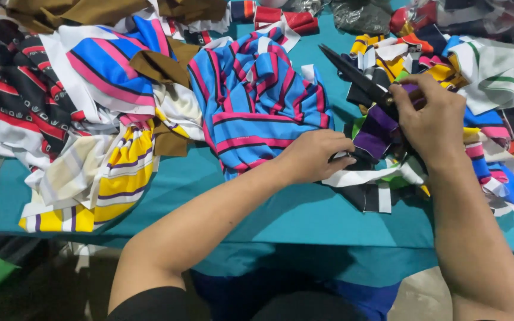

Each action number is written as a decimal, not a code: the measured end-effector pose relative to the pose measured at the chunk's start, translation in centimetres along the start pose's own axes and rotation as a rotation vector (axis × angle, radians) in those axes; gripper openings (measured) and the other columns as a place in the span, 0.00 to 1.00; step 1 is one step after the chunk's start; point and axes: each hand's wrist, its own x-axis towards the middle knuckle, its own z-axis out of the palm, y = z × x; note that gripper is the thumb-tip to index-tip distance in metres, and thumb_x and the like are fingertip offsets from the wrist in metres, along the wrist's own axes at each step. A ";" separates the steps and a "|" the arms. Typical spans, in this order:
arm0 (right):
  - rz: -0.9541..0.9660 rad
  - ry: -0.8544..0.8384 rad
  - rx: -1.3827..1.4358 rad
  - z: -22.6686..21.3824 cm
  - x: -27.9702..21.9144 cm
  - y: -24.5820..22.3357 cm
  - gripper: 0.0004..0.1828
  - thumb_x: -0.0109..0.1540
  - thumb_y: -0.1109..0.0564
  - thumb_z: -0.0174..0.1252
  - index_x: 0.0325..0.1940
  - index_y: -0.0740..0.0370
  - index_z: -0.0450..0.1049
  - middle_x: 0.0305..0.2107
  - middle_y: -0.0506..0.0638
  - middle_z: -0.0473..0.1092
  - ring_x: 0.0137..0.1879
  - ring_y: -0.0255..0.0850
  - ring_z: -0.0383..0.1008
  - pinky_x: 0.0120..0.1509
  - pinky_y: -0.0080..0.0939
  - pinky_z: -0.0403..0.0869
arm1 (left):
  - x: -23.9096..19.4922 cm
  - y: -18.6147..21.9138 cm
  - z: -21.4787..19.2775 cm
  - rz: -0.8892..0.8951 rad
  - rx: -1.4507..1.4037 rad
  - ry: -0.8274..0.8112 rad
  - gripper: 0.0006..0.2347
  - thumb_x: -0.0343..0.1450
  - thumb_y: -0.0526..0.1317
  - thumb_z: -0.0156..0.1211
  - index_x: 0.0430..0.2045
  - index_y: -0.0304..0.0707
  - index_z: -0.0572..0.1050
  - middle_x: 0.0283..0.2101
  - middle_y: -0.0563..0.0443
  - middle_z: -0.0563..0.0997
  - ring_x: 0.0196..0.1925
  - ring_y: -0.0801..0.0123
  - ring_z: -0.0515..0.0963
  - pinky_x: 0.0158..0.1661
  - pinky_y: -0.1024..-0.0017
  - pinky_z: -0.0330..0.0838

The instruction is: Sorting through various fabric scraps and using scissors to trim specific pieces on a work table.

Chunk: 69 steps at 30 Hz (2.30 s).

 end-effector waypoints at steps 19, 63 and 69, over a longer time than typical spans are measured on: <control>-0.426 0.024 0.185 2.0 0.5 -8.8 0.17 0.71 0.53 0.60 0.56 0.70 0.76 0.47 0.64 0.76 0.56 0.62 0.77 0.60 0.58 0.74 | -0.4 -2.1 0.2 -0.185 -0.034 -0.091 0.06 0.69 0.40 0.61 0.36 0.40 0.76 0.34 0.44 0.81 0.37 0.48 0.81 0.34 0.58 0.76; -0.394 -0.054 0.026 2.9 0.0 -4.6 0.11 0.71 0.60 0.58 0.53 0.68 0.82 0.44 0.58 0.81 0.46 0.49 0.82 0.48 0.45 0.77 | -0.9 -1.7 -3.2 -0.030 0.107 0.307 0.07 0.75 0.35 0.60 0.45 0.38 0.73 0.26 0.44 0.80 0.20 0.61 0.76 0.20 0.69 0.66; -0.280 -0.327 0.043 2.2 0.4 -3.7 0.36 0.58 0.40 0.69 0.67 0.58 0.73 0.43 0.55 0.80 0.29 0.45 0.76 0.34 0.44 0.71 | -0.5 -2.0 -3.0 -0.092 0.036 0.371 0.07 0.78 0.37 0.54 0.48 0.41 0.71 0.20 0.51 0.74 0.16 0.69 0.71 0.18 0.74 0.60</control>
